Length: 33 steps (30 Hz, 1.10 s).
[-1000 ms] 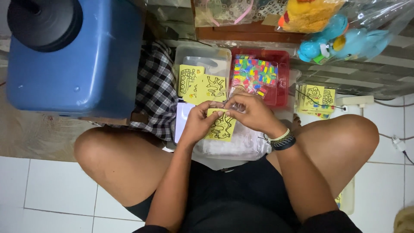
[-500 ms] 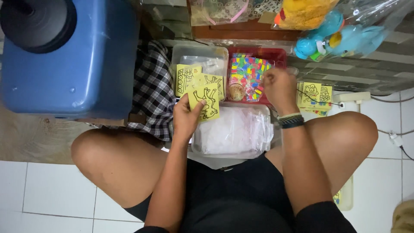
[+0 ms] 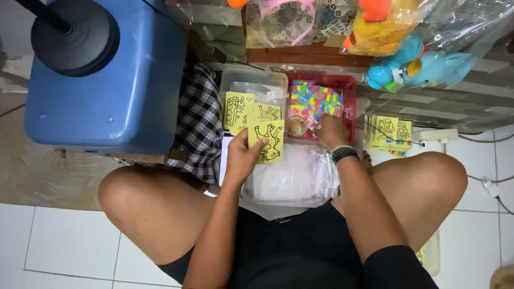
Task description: Packing yellow stickers into a plastic bag while seated on the floor.
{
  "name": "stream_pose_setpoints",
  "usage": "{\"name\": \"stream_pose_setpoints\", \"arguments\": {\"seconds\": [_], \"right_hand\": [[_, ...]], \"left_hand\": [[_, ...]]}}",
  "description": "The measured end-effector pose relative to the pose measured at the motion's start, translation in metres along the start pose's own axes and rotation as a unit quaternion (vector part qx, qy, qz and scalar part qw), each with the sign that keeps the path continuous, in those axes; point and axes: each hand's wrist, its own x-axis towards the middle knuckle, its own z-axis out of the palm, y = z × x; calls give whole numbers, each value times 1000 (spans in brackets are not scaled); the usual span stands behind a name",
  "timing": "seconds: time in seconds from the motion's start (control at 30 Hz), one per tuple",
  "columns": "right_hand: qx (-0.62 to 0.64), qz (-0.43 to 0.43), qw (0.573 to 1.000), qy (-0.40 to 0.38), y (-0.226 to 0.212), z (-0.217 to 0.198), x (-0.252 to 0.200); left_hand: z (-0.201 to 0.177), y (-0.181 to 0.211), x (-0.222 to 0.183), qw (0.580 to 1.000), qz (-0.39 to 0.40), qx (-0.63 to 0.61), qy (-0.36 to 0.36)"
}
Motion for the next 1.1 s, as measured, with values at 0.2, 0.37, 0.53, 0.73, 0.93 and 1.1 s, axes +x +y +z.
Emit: {"name": "stream_pose_setpoints", "arguments": {"seconds": [0.2, 0.37, 0.53, 0.73, 0.93, 1.1], "right_hand": [[-53, -15, 998, 28, -2, -26, -4], [22, -104, 980, 168, -38, -102, -84], [341, -220, 894, 192, -61, -145, -142], [370, -335, 847, 186, -69, -143, -170], [217, -423, 847, 237, -68, -137, -157], [214, -395, 879, 159, -71, -136, -166]], "left_hand": [[0, 4, -3, 1000, -2, 2, -4], [0, 7, -3, 1000, 4, 20, -6], [7, -6, -3, 997, 5, 77, -14], [16, -15, -5, 988, 29, 138, -63], [24, -1, -13, 983, 56, 137, -106], [22, -5, -12, 983, 58, 133, -113]]}}
